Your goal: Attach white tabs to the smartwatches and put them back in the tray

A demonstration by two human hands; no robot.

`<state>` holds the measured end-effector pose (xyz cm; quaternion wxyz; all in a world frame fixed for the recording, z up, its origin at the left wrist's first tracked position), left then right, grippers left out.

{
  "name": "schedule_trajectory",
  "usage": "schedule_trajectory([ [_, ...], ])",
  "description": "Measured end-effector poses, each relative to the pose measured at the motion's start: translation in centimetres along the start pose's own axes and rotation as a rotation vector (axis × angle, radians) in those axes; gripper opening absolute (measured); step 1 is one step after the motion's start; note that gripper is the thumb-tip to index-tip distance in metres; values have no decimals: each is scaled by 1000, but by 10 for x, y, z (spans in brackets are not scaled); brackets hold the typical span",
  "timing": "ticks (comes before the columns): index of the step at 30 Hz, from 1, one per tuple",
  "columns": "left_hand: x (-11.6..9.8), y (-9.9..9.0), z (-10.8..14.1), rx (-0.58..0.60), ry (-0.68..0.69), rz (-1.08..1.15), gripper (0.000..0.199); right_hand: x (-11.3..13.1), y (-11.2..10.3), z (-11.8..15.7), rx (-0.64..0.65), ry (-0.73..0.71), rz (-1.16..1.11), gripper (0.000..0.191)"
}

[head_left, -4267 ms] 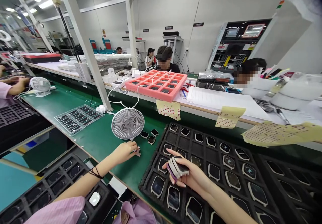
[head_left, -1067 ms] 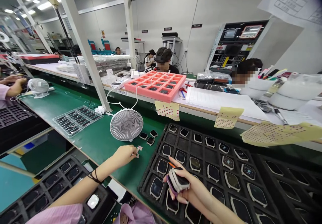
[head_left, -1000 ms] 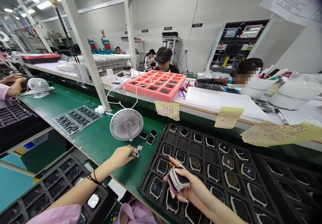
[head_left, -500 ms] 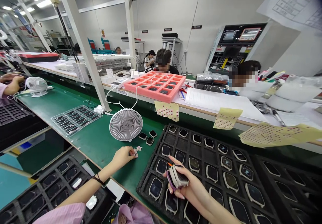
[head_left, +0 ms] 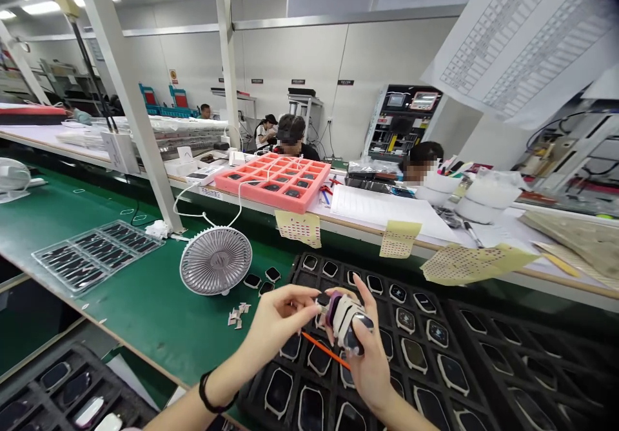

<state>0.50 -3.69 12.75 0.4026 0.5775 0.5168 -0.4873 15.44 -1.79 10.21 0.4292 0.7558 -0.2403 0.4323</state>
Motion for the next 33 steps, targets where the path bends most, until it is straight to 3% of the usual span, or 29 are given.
schedule_trajectory([
  [5, -3, 20, -4, 37, 143, -37, 22, -1, -5, 4, 3, -66, 82, 68],
  [26, 1, 24, 0, -38, 288, -273, 17, -9, -10, 7, 58, -131, 292, 60],
  [28, 5, 24, 4, 69, 234, -227, 27, -7, -11, 6, 30, -143, 288, 61],
  [31, 15, 27, 11, 436, 33, -26, 53, -2, -12, 6, -2, -174, 284, 63],
  [33, 21, 26, 17, 621, -76, 63, 65, 0, -11, 7, 7, -160, 270, 65],
])
Point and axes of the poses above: each hand's wrist, its own z-axis away from the middle knuckle, its own y-axis out of the palm, x = y × z, the point moved 2 cm from there along -z, towards the middle knuckle, and after that the axes turned 15 degrees about x, right-handed, at the moved point
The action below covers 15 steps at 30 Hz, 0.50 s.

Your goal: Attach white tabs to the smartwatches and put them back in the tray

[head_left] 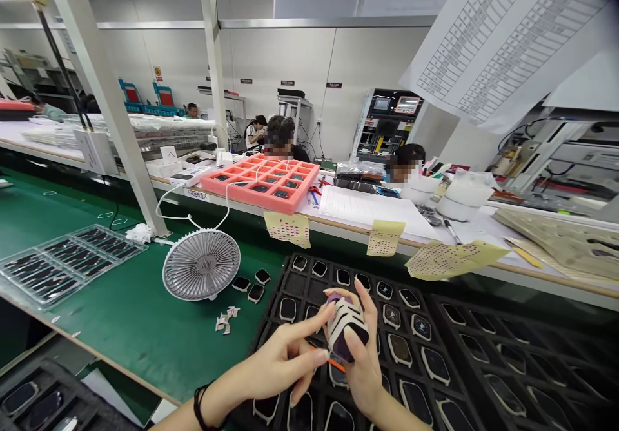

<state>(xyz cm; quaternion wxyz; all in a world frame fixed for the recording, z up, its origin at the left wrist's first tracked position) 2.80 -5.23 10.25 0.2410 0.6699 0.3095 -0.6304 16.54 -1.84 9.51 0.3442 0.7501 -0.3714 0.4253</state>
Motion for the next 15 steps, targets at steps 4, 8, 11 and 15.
schedule_trajectory([
  [4, 10, 1, 11, 66, -73, -50, 70, 0, 6, 6, 49, 51, -29, 66],
  [8, 17, 3, 21, -20, -103, -146, 66, -5, 12, 13, 64, 86, 49, 71],
  [11, 14, -2, 29, -17, -120, -192, 63, -8, 16, 15, 89, 106, 85, 68],
  [15, 3, -35, 45, -31, -236, -390, 48, -14, 20, 9, 122, 233, 4, 64],
])
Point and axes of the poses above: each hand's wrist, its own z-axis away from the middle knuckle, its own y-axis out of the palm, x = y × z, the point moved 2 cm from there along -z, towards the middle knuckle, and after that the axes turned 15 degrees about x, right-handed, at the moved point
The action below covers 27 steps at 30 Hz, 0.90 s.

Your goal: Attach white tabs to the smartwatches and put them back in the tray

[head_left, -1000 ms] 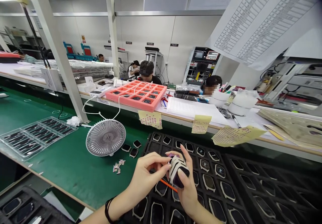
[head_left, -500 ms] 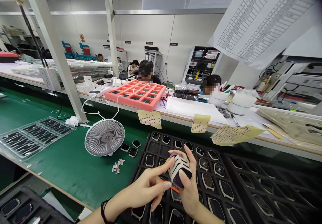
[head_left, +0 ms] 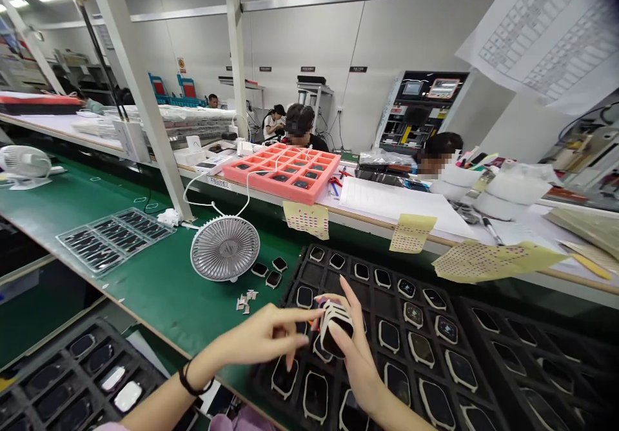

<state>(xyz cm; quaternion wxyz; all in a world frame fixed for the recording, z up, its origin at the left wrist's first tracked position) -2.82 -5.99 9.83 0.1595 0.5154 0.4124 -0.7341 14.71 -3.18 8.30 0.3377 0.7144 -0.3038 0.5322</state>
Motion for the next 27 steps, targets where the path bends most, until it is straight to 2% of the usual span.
schedule_trajectory([
  [2, 16, -24, 9, -137, -137, -209, 34, -2, -1, -4, 30, 56, -80, 64],
  [4, 41, -44, 17, -273, -358, -498, 25, -3, -4, -5, 54, 62, -113, 62],
  [5, 57, -50, 20, -310, -489, -629, 24, -3, -6, -5, 62, 55, -120, 61],
  [6, 72, -54, 22, -317, -546, -665, 22, -3, -7, -5, 70, 51, -126, 60],
  [9, 108, -54, 23, -296, -583, -698, 19, -4, -9, -4, 91, 58, -148, 59],
  [13, 127, -52, 20, -300, -563, -707, 16, -5, -8, -6, 59, 81, -192, 61],
  [19, 134, -60, 19, -359, -517, -654, 9, -7, -11, -7, 40, 80, -219, 63],
  [22, 126, -57, 19, -412, -476, -628, 11, -8, -14, -7, 37, 54, -195, 58],
  [25, 94, -44, 13, -520, -361, -551, 19, -9, -15, -8, -2, -6, -161, 54],
  [27, 59, -31, 7, -685, -138, -341, 22, -10, -14, -8, -15, -59, -133, 54],
])
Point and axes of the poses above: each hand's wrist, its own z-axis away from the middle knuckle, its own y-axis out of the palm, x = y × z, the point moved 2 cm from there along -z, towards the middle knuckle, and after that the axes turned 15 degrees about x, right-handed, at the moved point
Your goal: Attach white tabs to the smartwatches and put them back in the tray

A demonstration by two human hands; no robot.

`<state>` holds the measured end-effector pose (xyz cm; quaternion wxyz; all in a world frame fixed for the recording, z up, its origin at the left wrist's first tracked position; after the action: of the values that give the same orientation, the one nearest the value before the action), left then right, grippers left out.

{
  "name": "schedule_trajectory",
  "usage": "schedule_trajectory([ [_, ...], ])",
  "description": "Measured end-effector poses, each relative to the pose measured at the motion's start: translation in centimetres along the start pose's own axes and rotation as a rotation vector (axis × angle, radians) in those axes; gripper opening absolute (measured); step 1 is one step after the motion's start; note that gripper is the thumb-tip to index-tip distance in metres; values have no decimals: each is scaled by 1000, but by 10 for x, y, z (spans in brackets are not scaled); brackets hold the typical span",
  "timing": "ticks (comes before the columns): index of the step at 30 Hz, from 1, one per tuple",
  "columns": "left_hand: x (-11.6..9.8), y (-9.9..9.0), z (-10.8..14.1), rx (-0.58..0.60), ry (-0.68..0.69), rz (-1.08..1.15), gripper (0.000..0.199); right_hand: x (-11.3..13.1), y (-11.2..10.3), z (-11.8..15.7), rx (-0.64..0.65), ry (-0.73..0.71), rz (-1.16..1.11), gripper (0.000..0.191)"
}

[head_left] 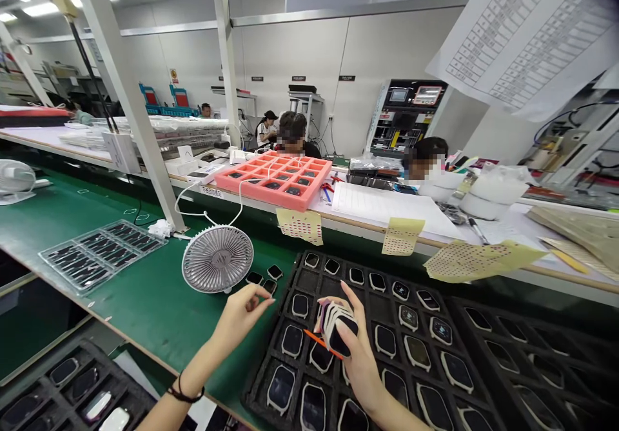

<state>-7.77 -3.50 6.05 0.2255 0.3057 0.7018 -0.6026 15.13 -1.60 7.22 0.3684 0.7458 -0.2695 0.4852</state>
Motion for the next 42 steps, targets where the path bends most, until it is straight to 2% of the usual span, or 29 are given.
schedule_trajectory([
  [2, -41, 4, 3, -65, 101, 269, 22, -2, 0, 0, 12, -41, 33, 56],
  [4, -77, 10, 4, -45, 171, 468, 21, -4, 0, 2, 4, -68, 79, 57],
  [6, -101, 18, 3, 19, 198, 625, 21, -4, 0, 4, -21, -83, 132, 59],
  [8, -113, 23, 1, 48, 215, 702, 20, -2, -1, 6, -40, -90, 162, 62],
  [16, -120, 25, -1, -14, 288, 691, 11, 2, -3, 10, -33, -124, 159, 64],
  [22, -122, 30, 0, -57, 349, 630, 9, 8, 1, 10, -55, -138, 188, 57],
  [27, -121, 36, -1, 2, 318, 720, 11, 10, 0, 12, -35, -211, 316, 50],
  [32, -120, 37, 0, -34, 361, 653, 15, 13, 0, 13, -18, -221, 308, 49],
  [34, -115, 41, 1, 58, 367, 649, 25, 15, -1, 11, -50, -195, 282, 51],
  [38, -100, 57, 4, 530, 279, 829, 58, 17, -7, 9, -98, -184, 296, 56],
  [39, -96, 60, 5, 616, 248, 848, 63, 17, -7, 9, -96, -183, 300, 55],
  [40, -93, 63, 7, 665, 220, 843, 66, 17, -8, 10, -94, -181, 300, 54],
  [42, -89, 65, 9, 689, 180, 798, 69, 16, -8, 12, -87, -166, 291, 53],
])
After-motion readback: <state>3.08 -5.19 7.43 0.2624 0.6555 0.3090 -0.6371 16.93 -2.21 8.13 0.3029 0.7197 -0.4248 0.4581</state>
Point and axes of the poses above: each hand's wrist, its own z-axis away from the middle knuckle, its own y-axis out of the palm, x = y × z, the point moved 2 cm from there along -z, towards the middle knuckle, and after that the axes turned 15 degrees about x, right-handed, at the moved point
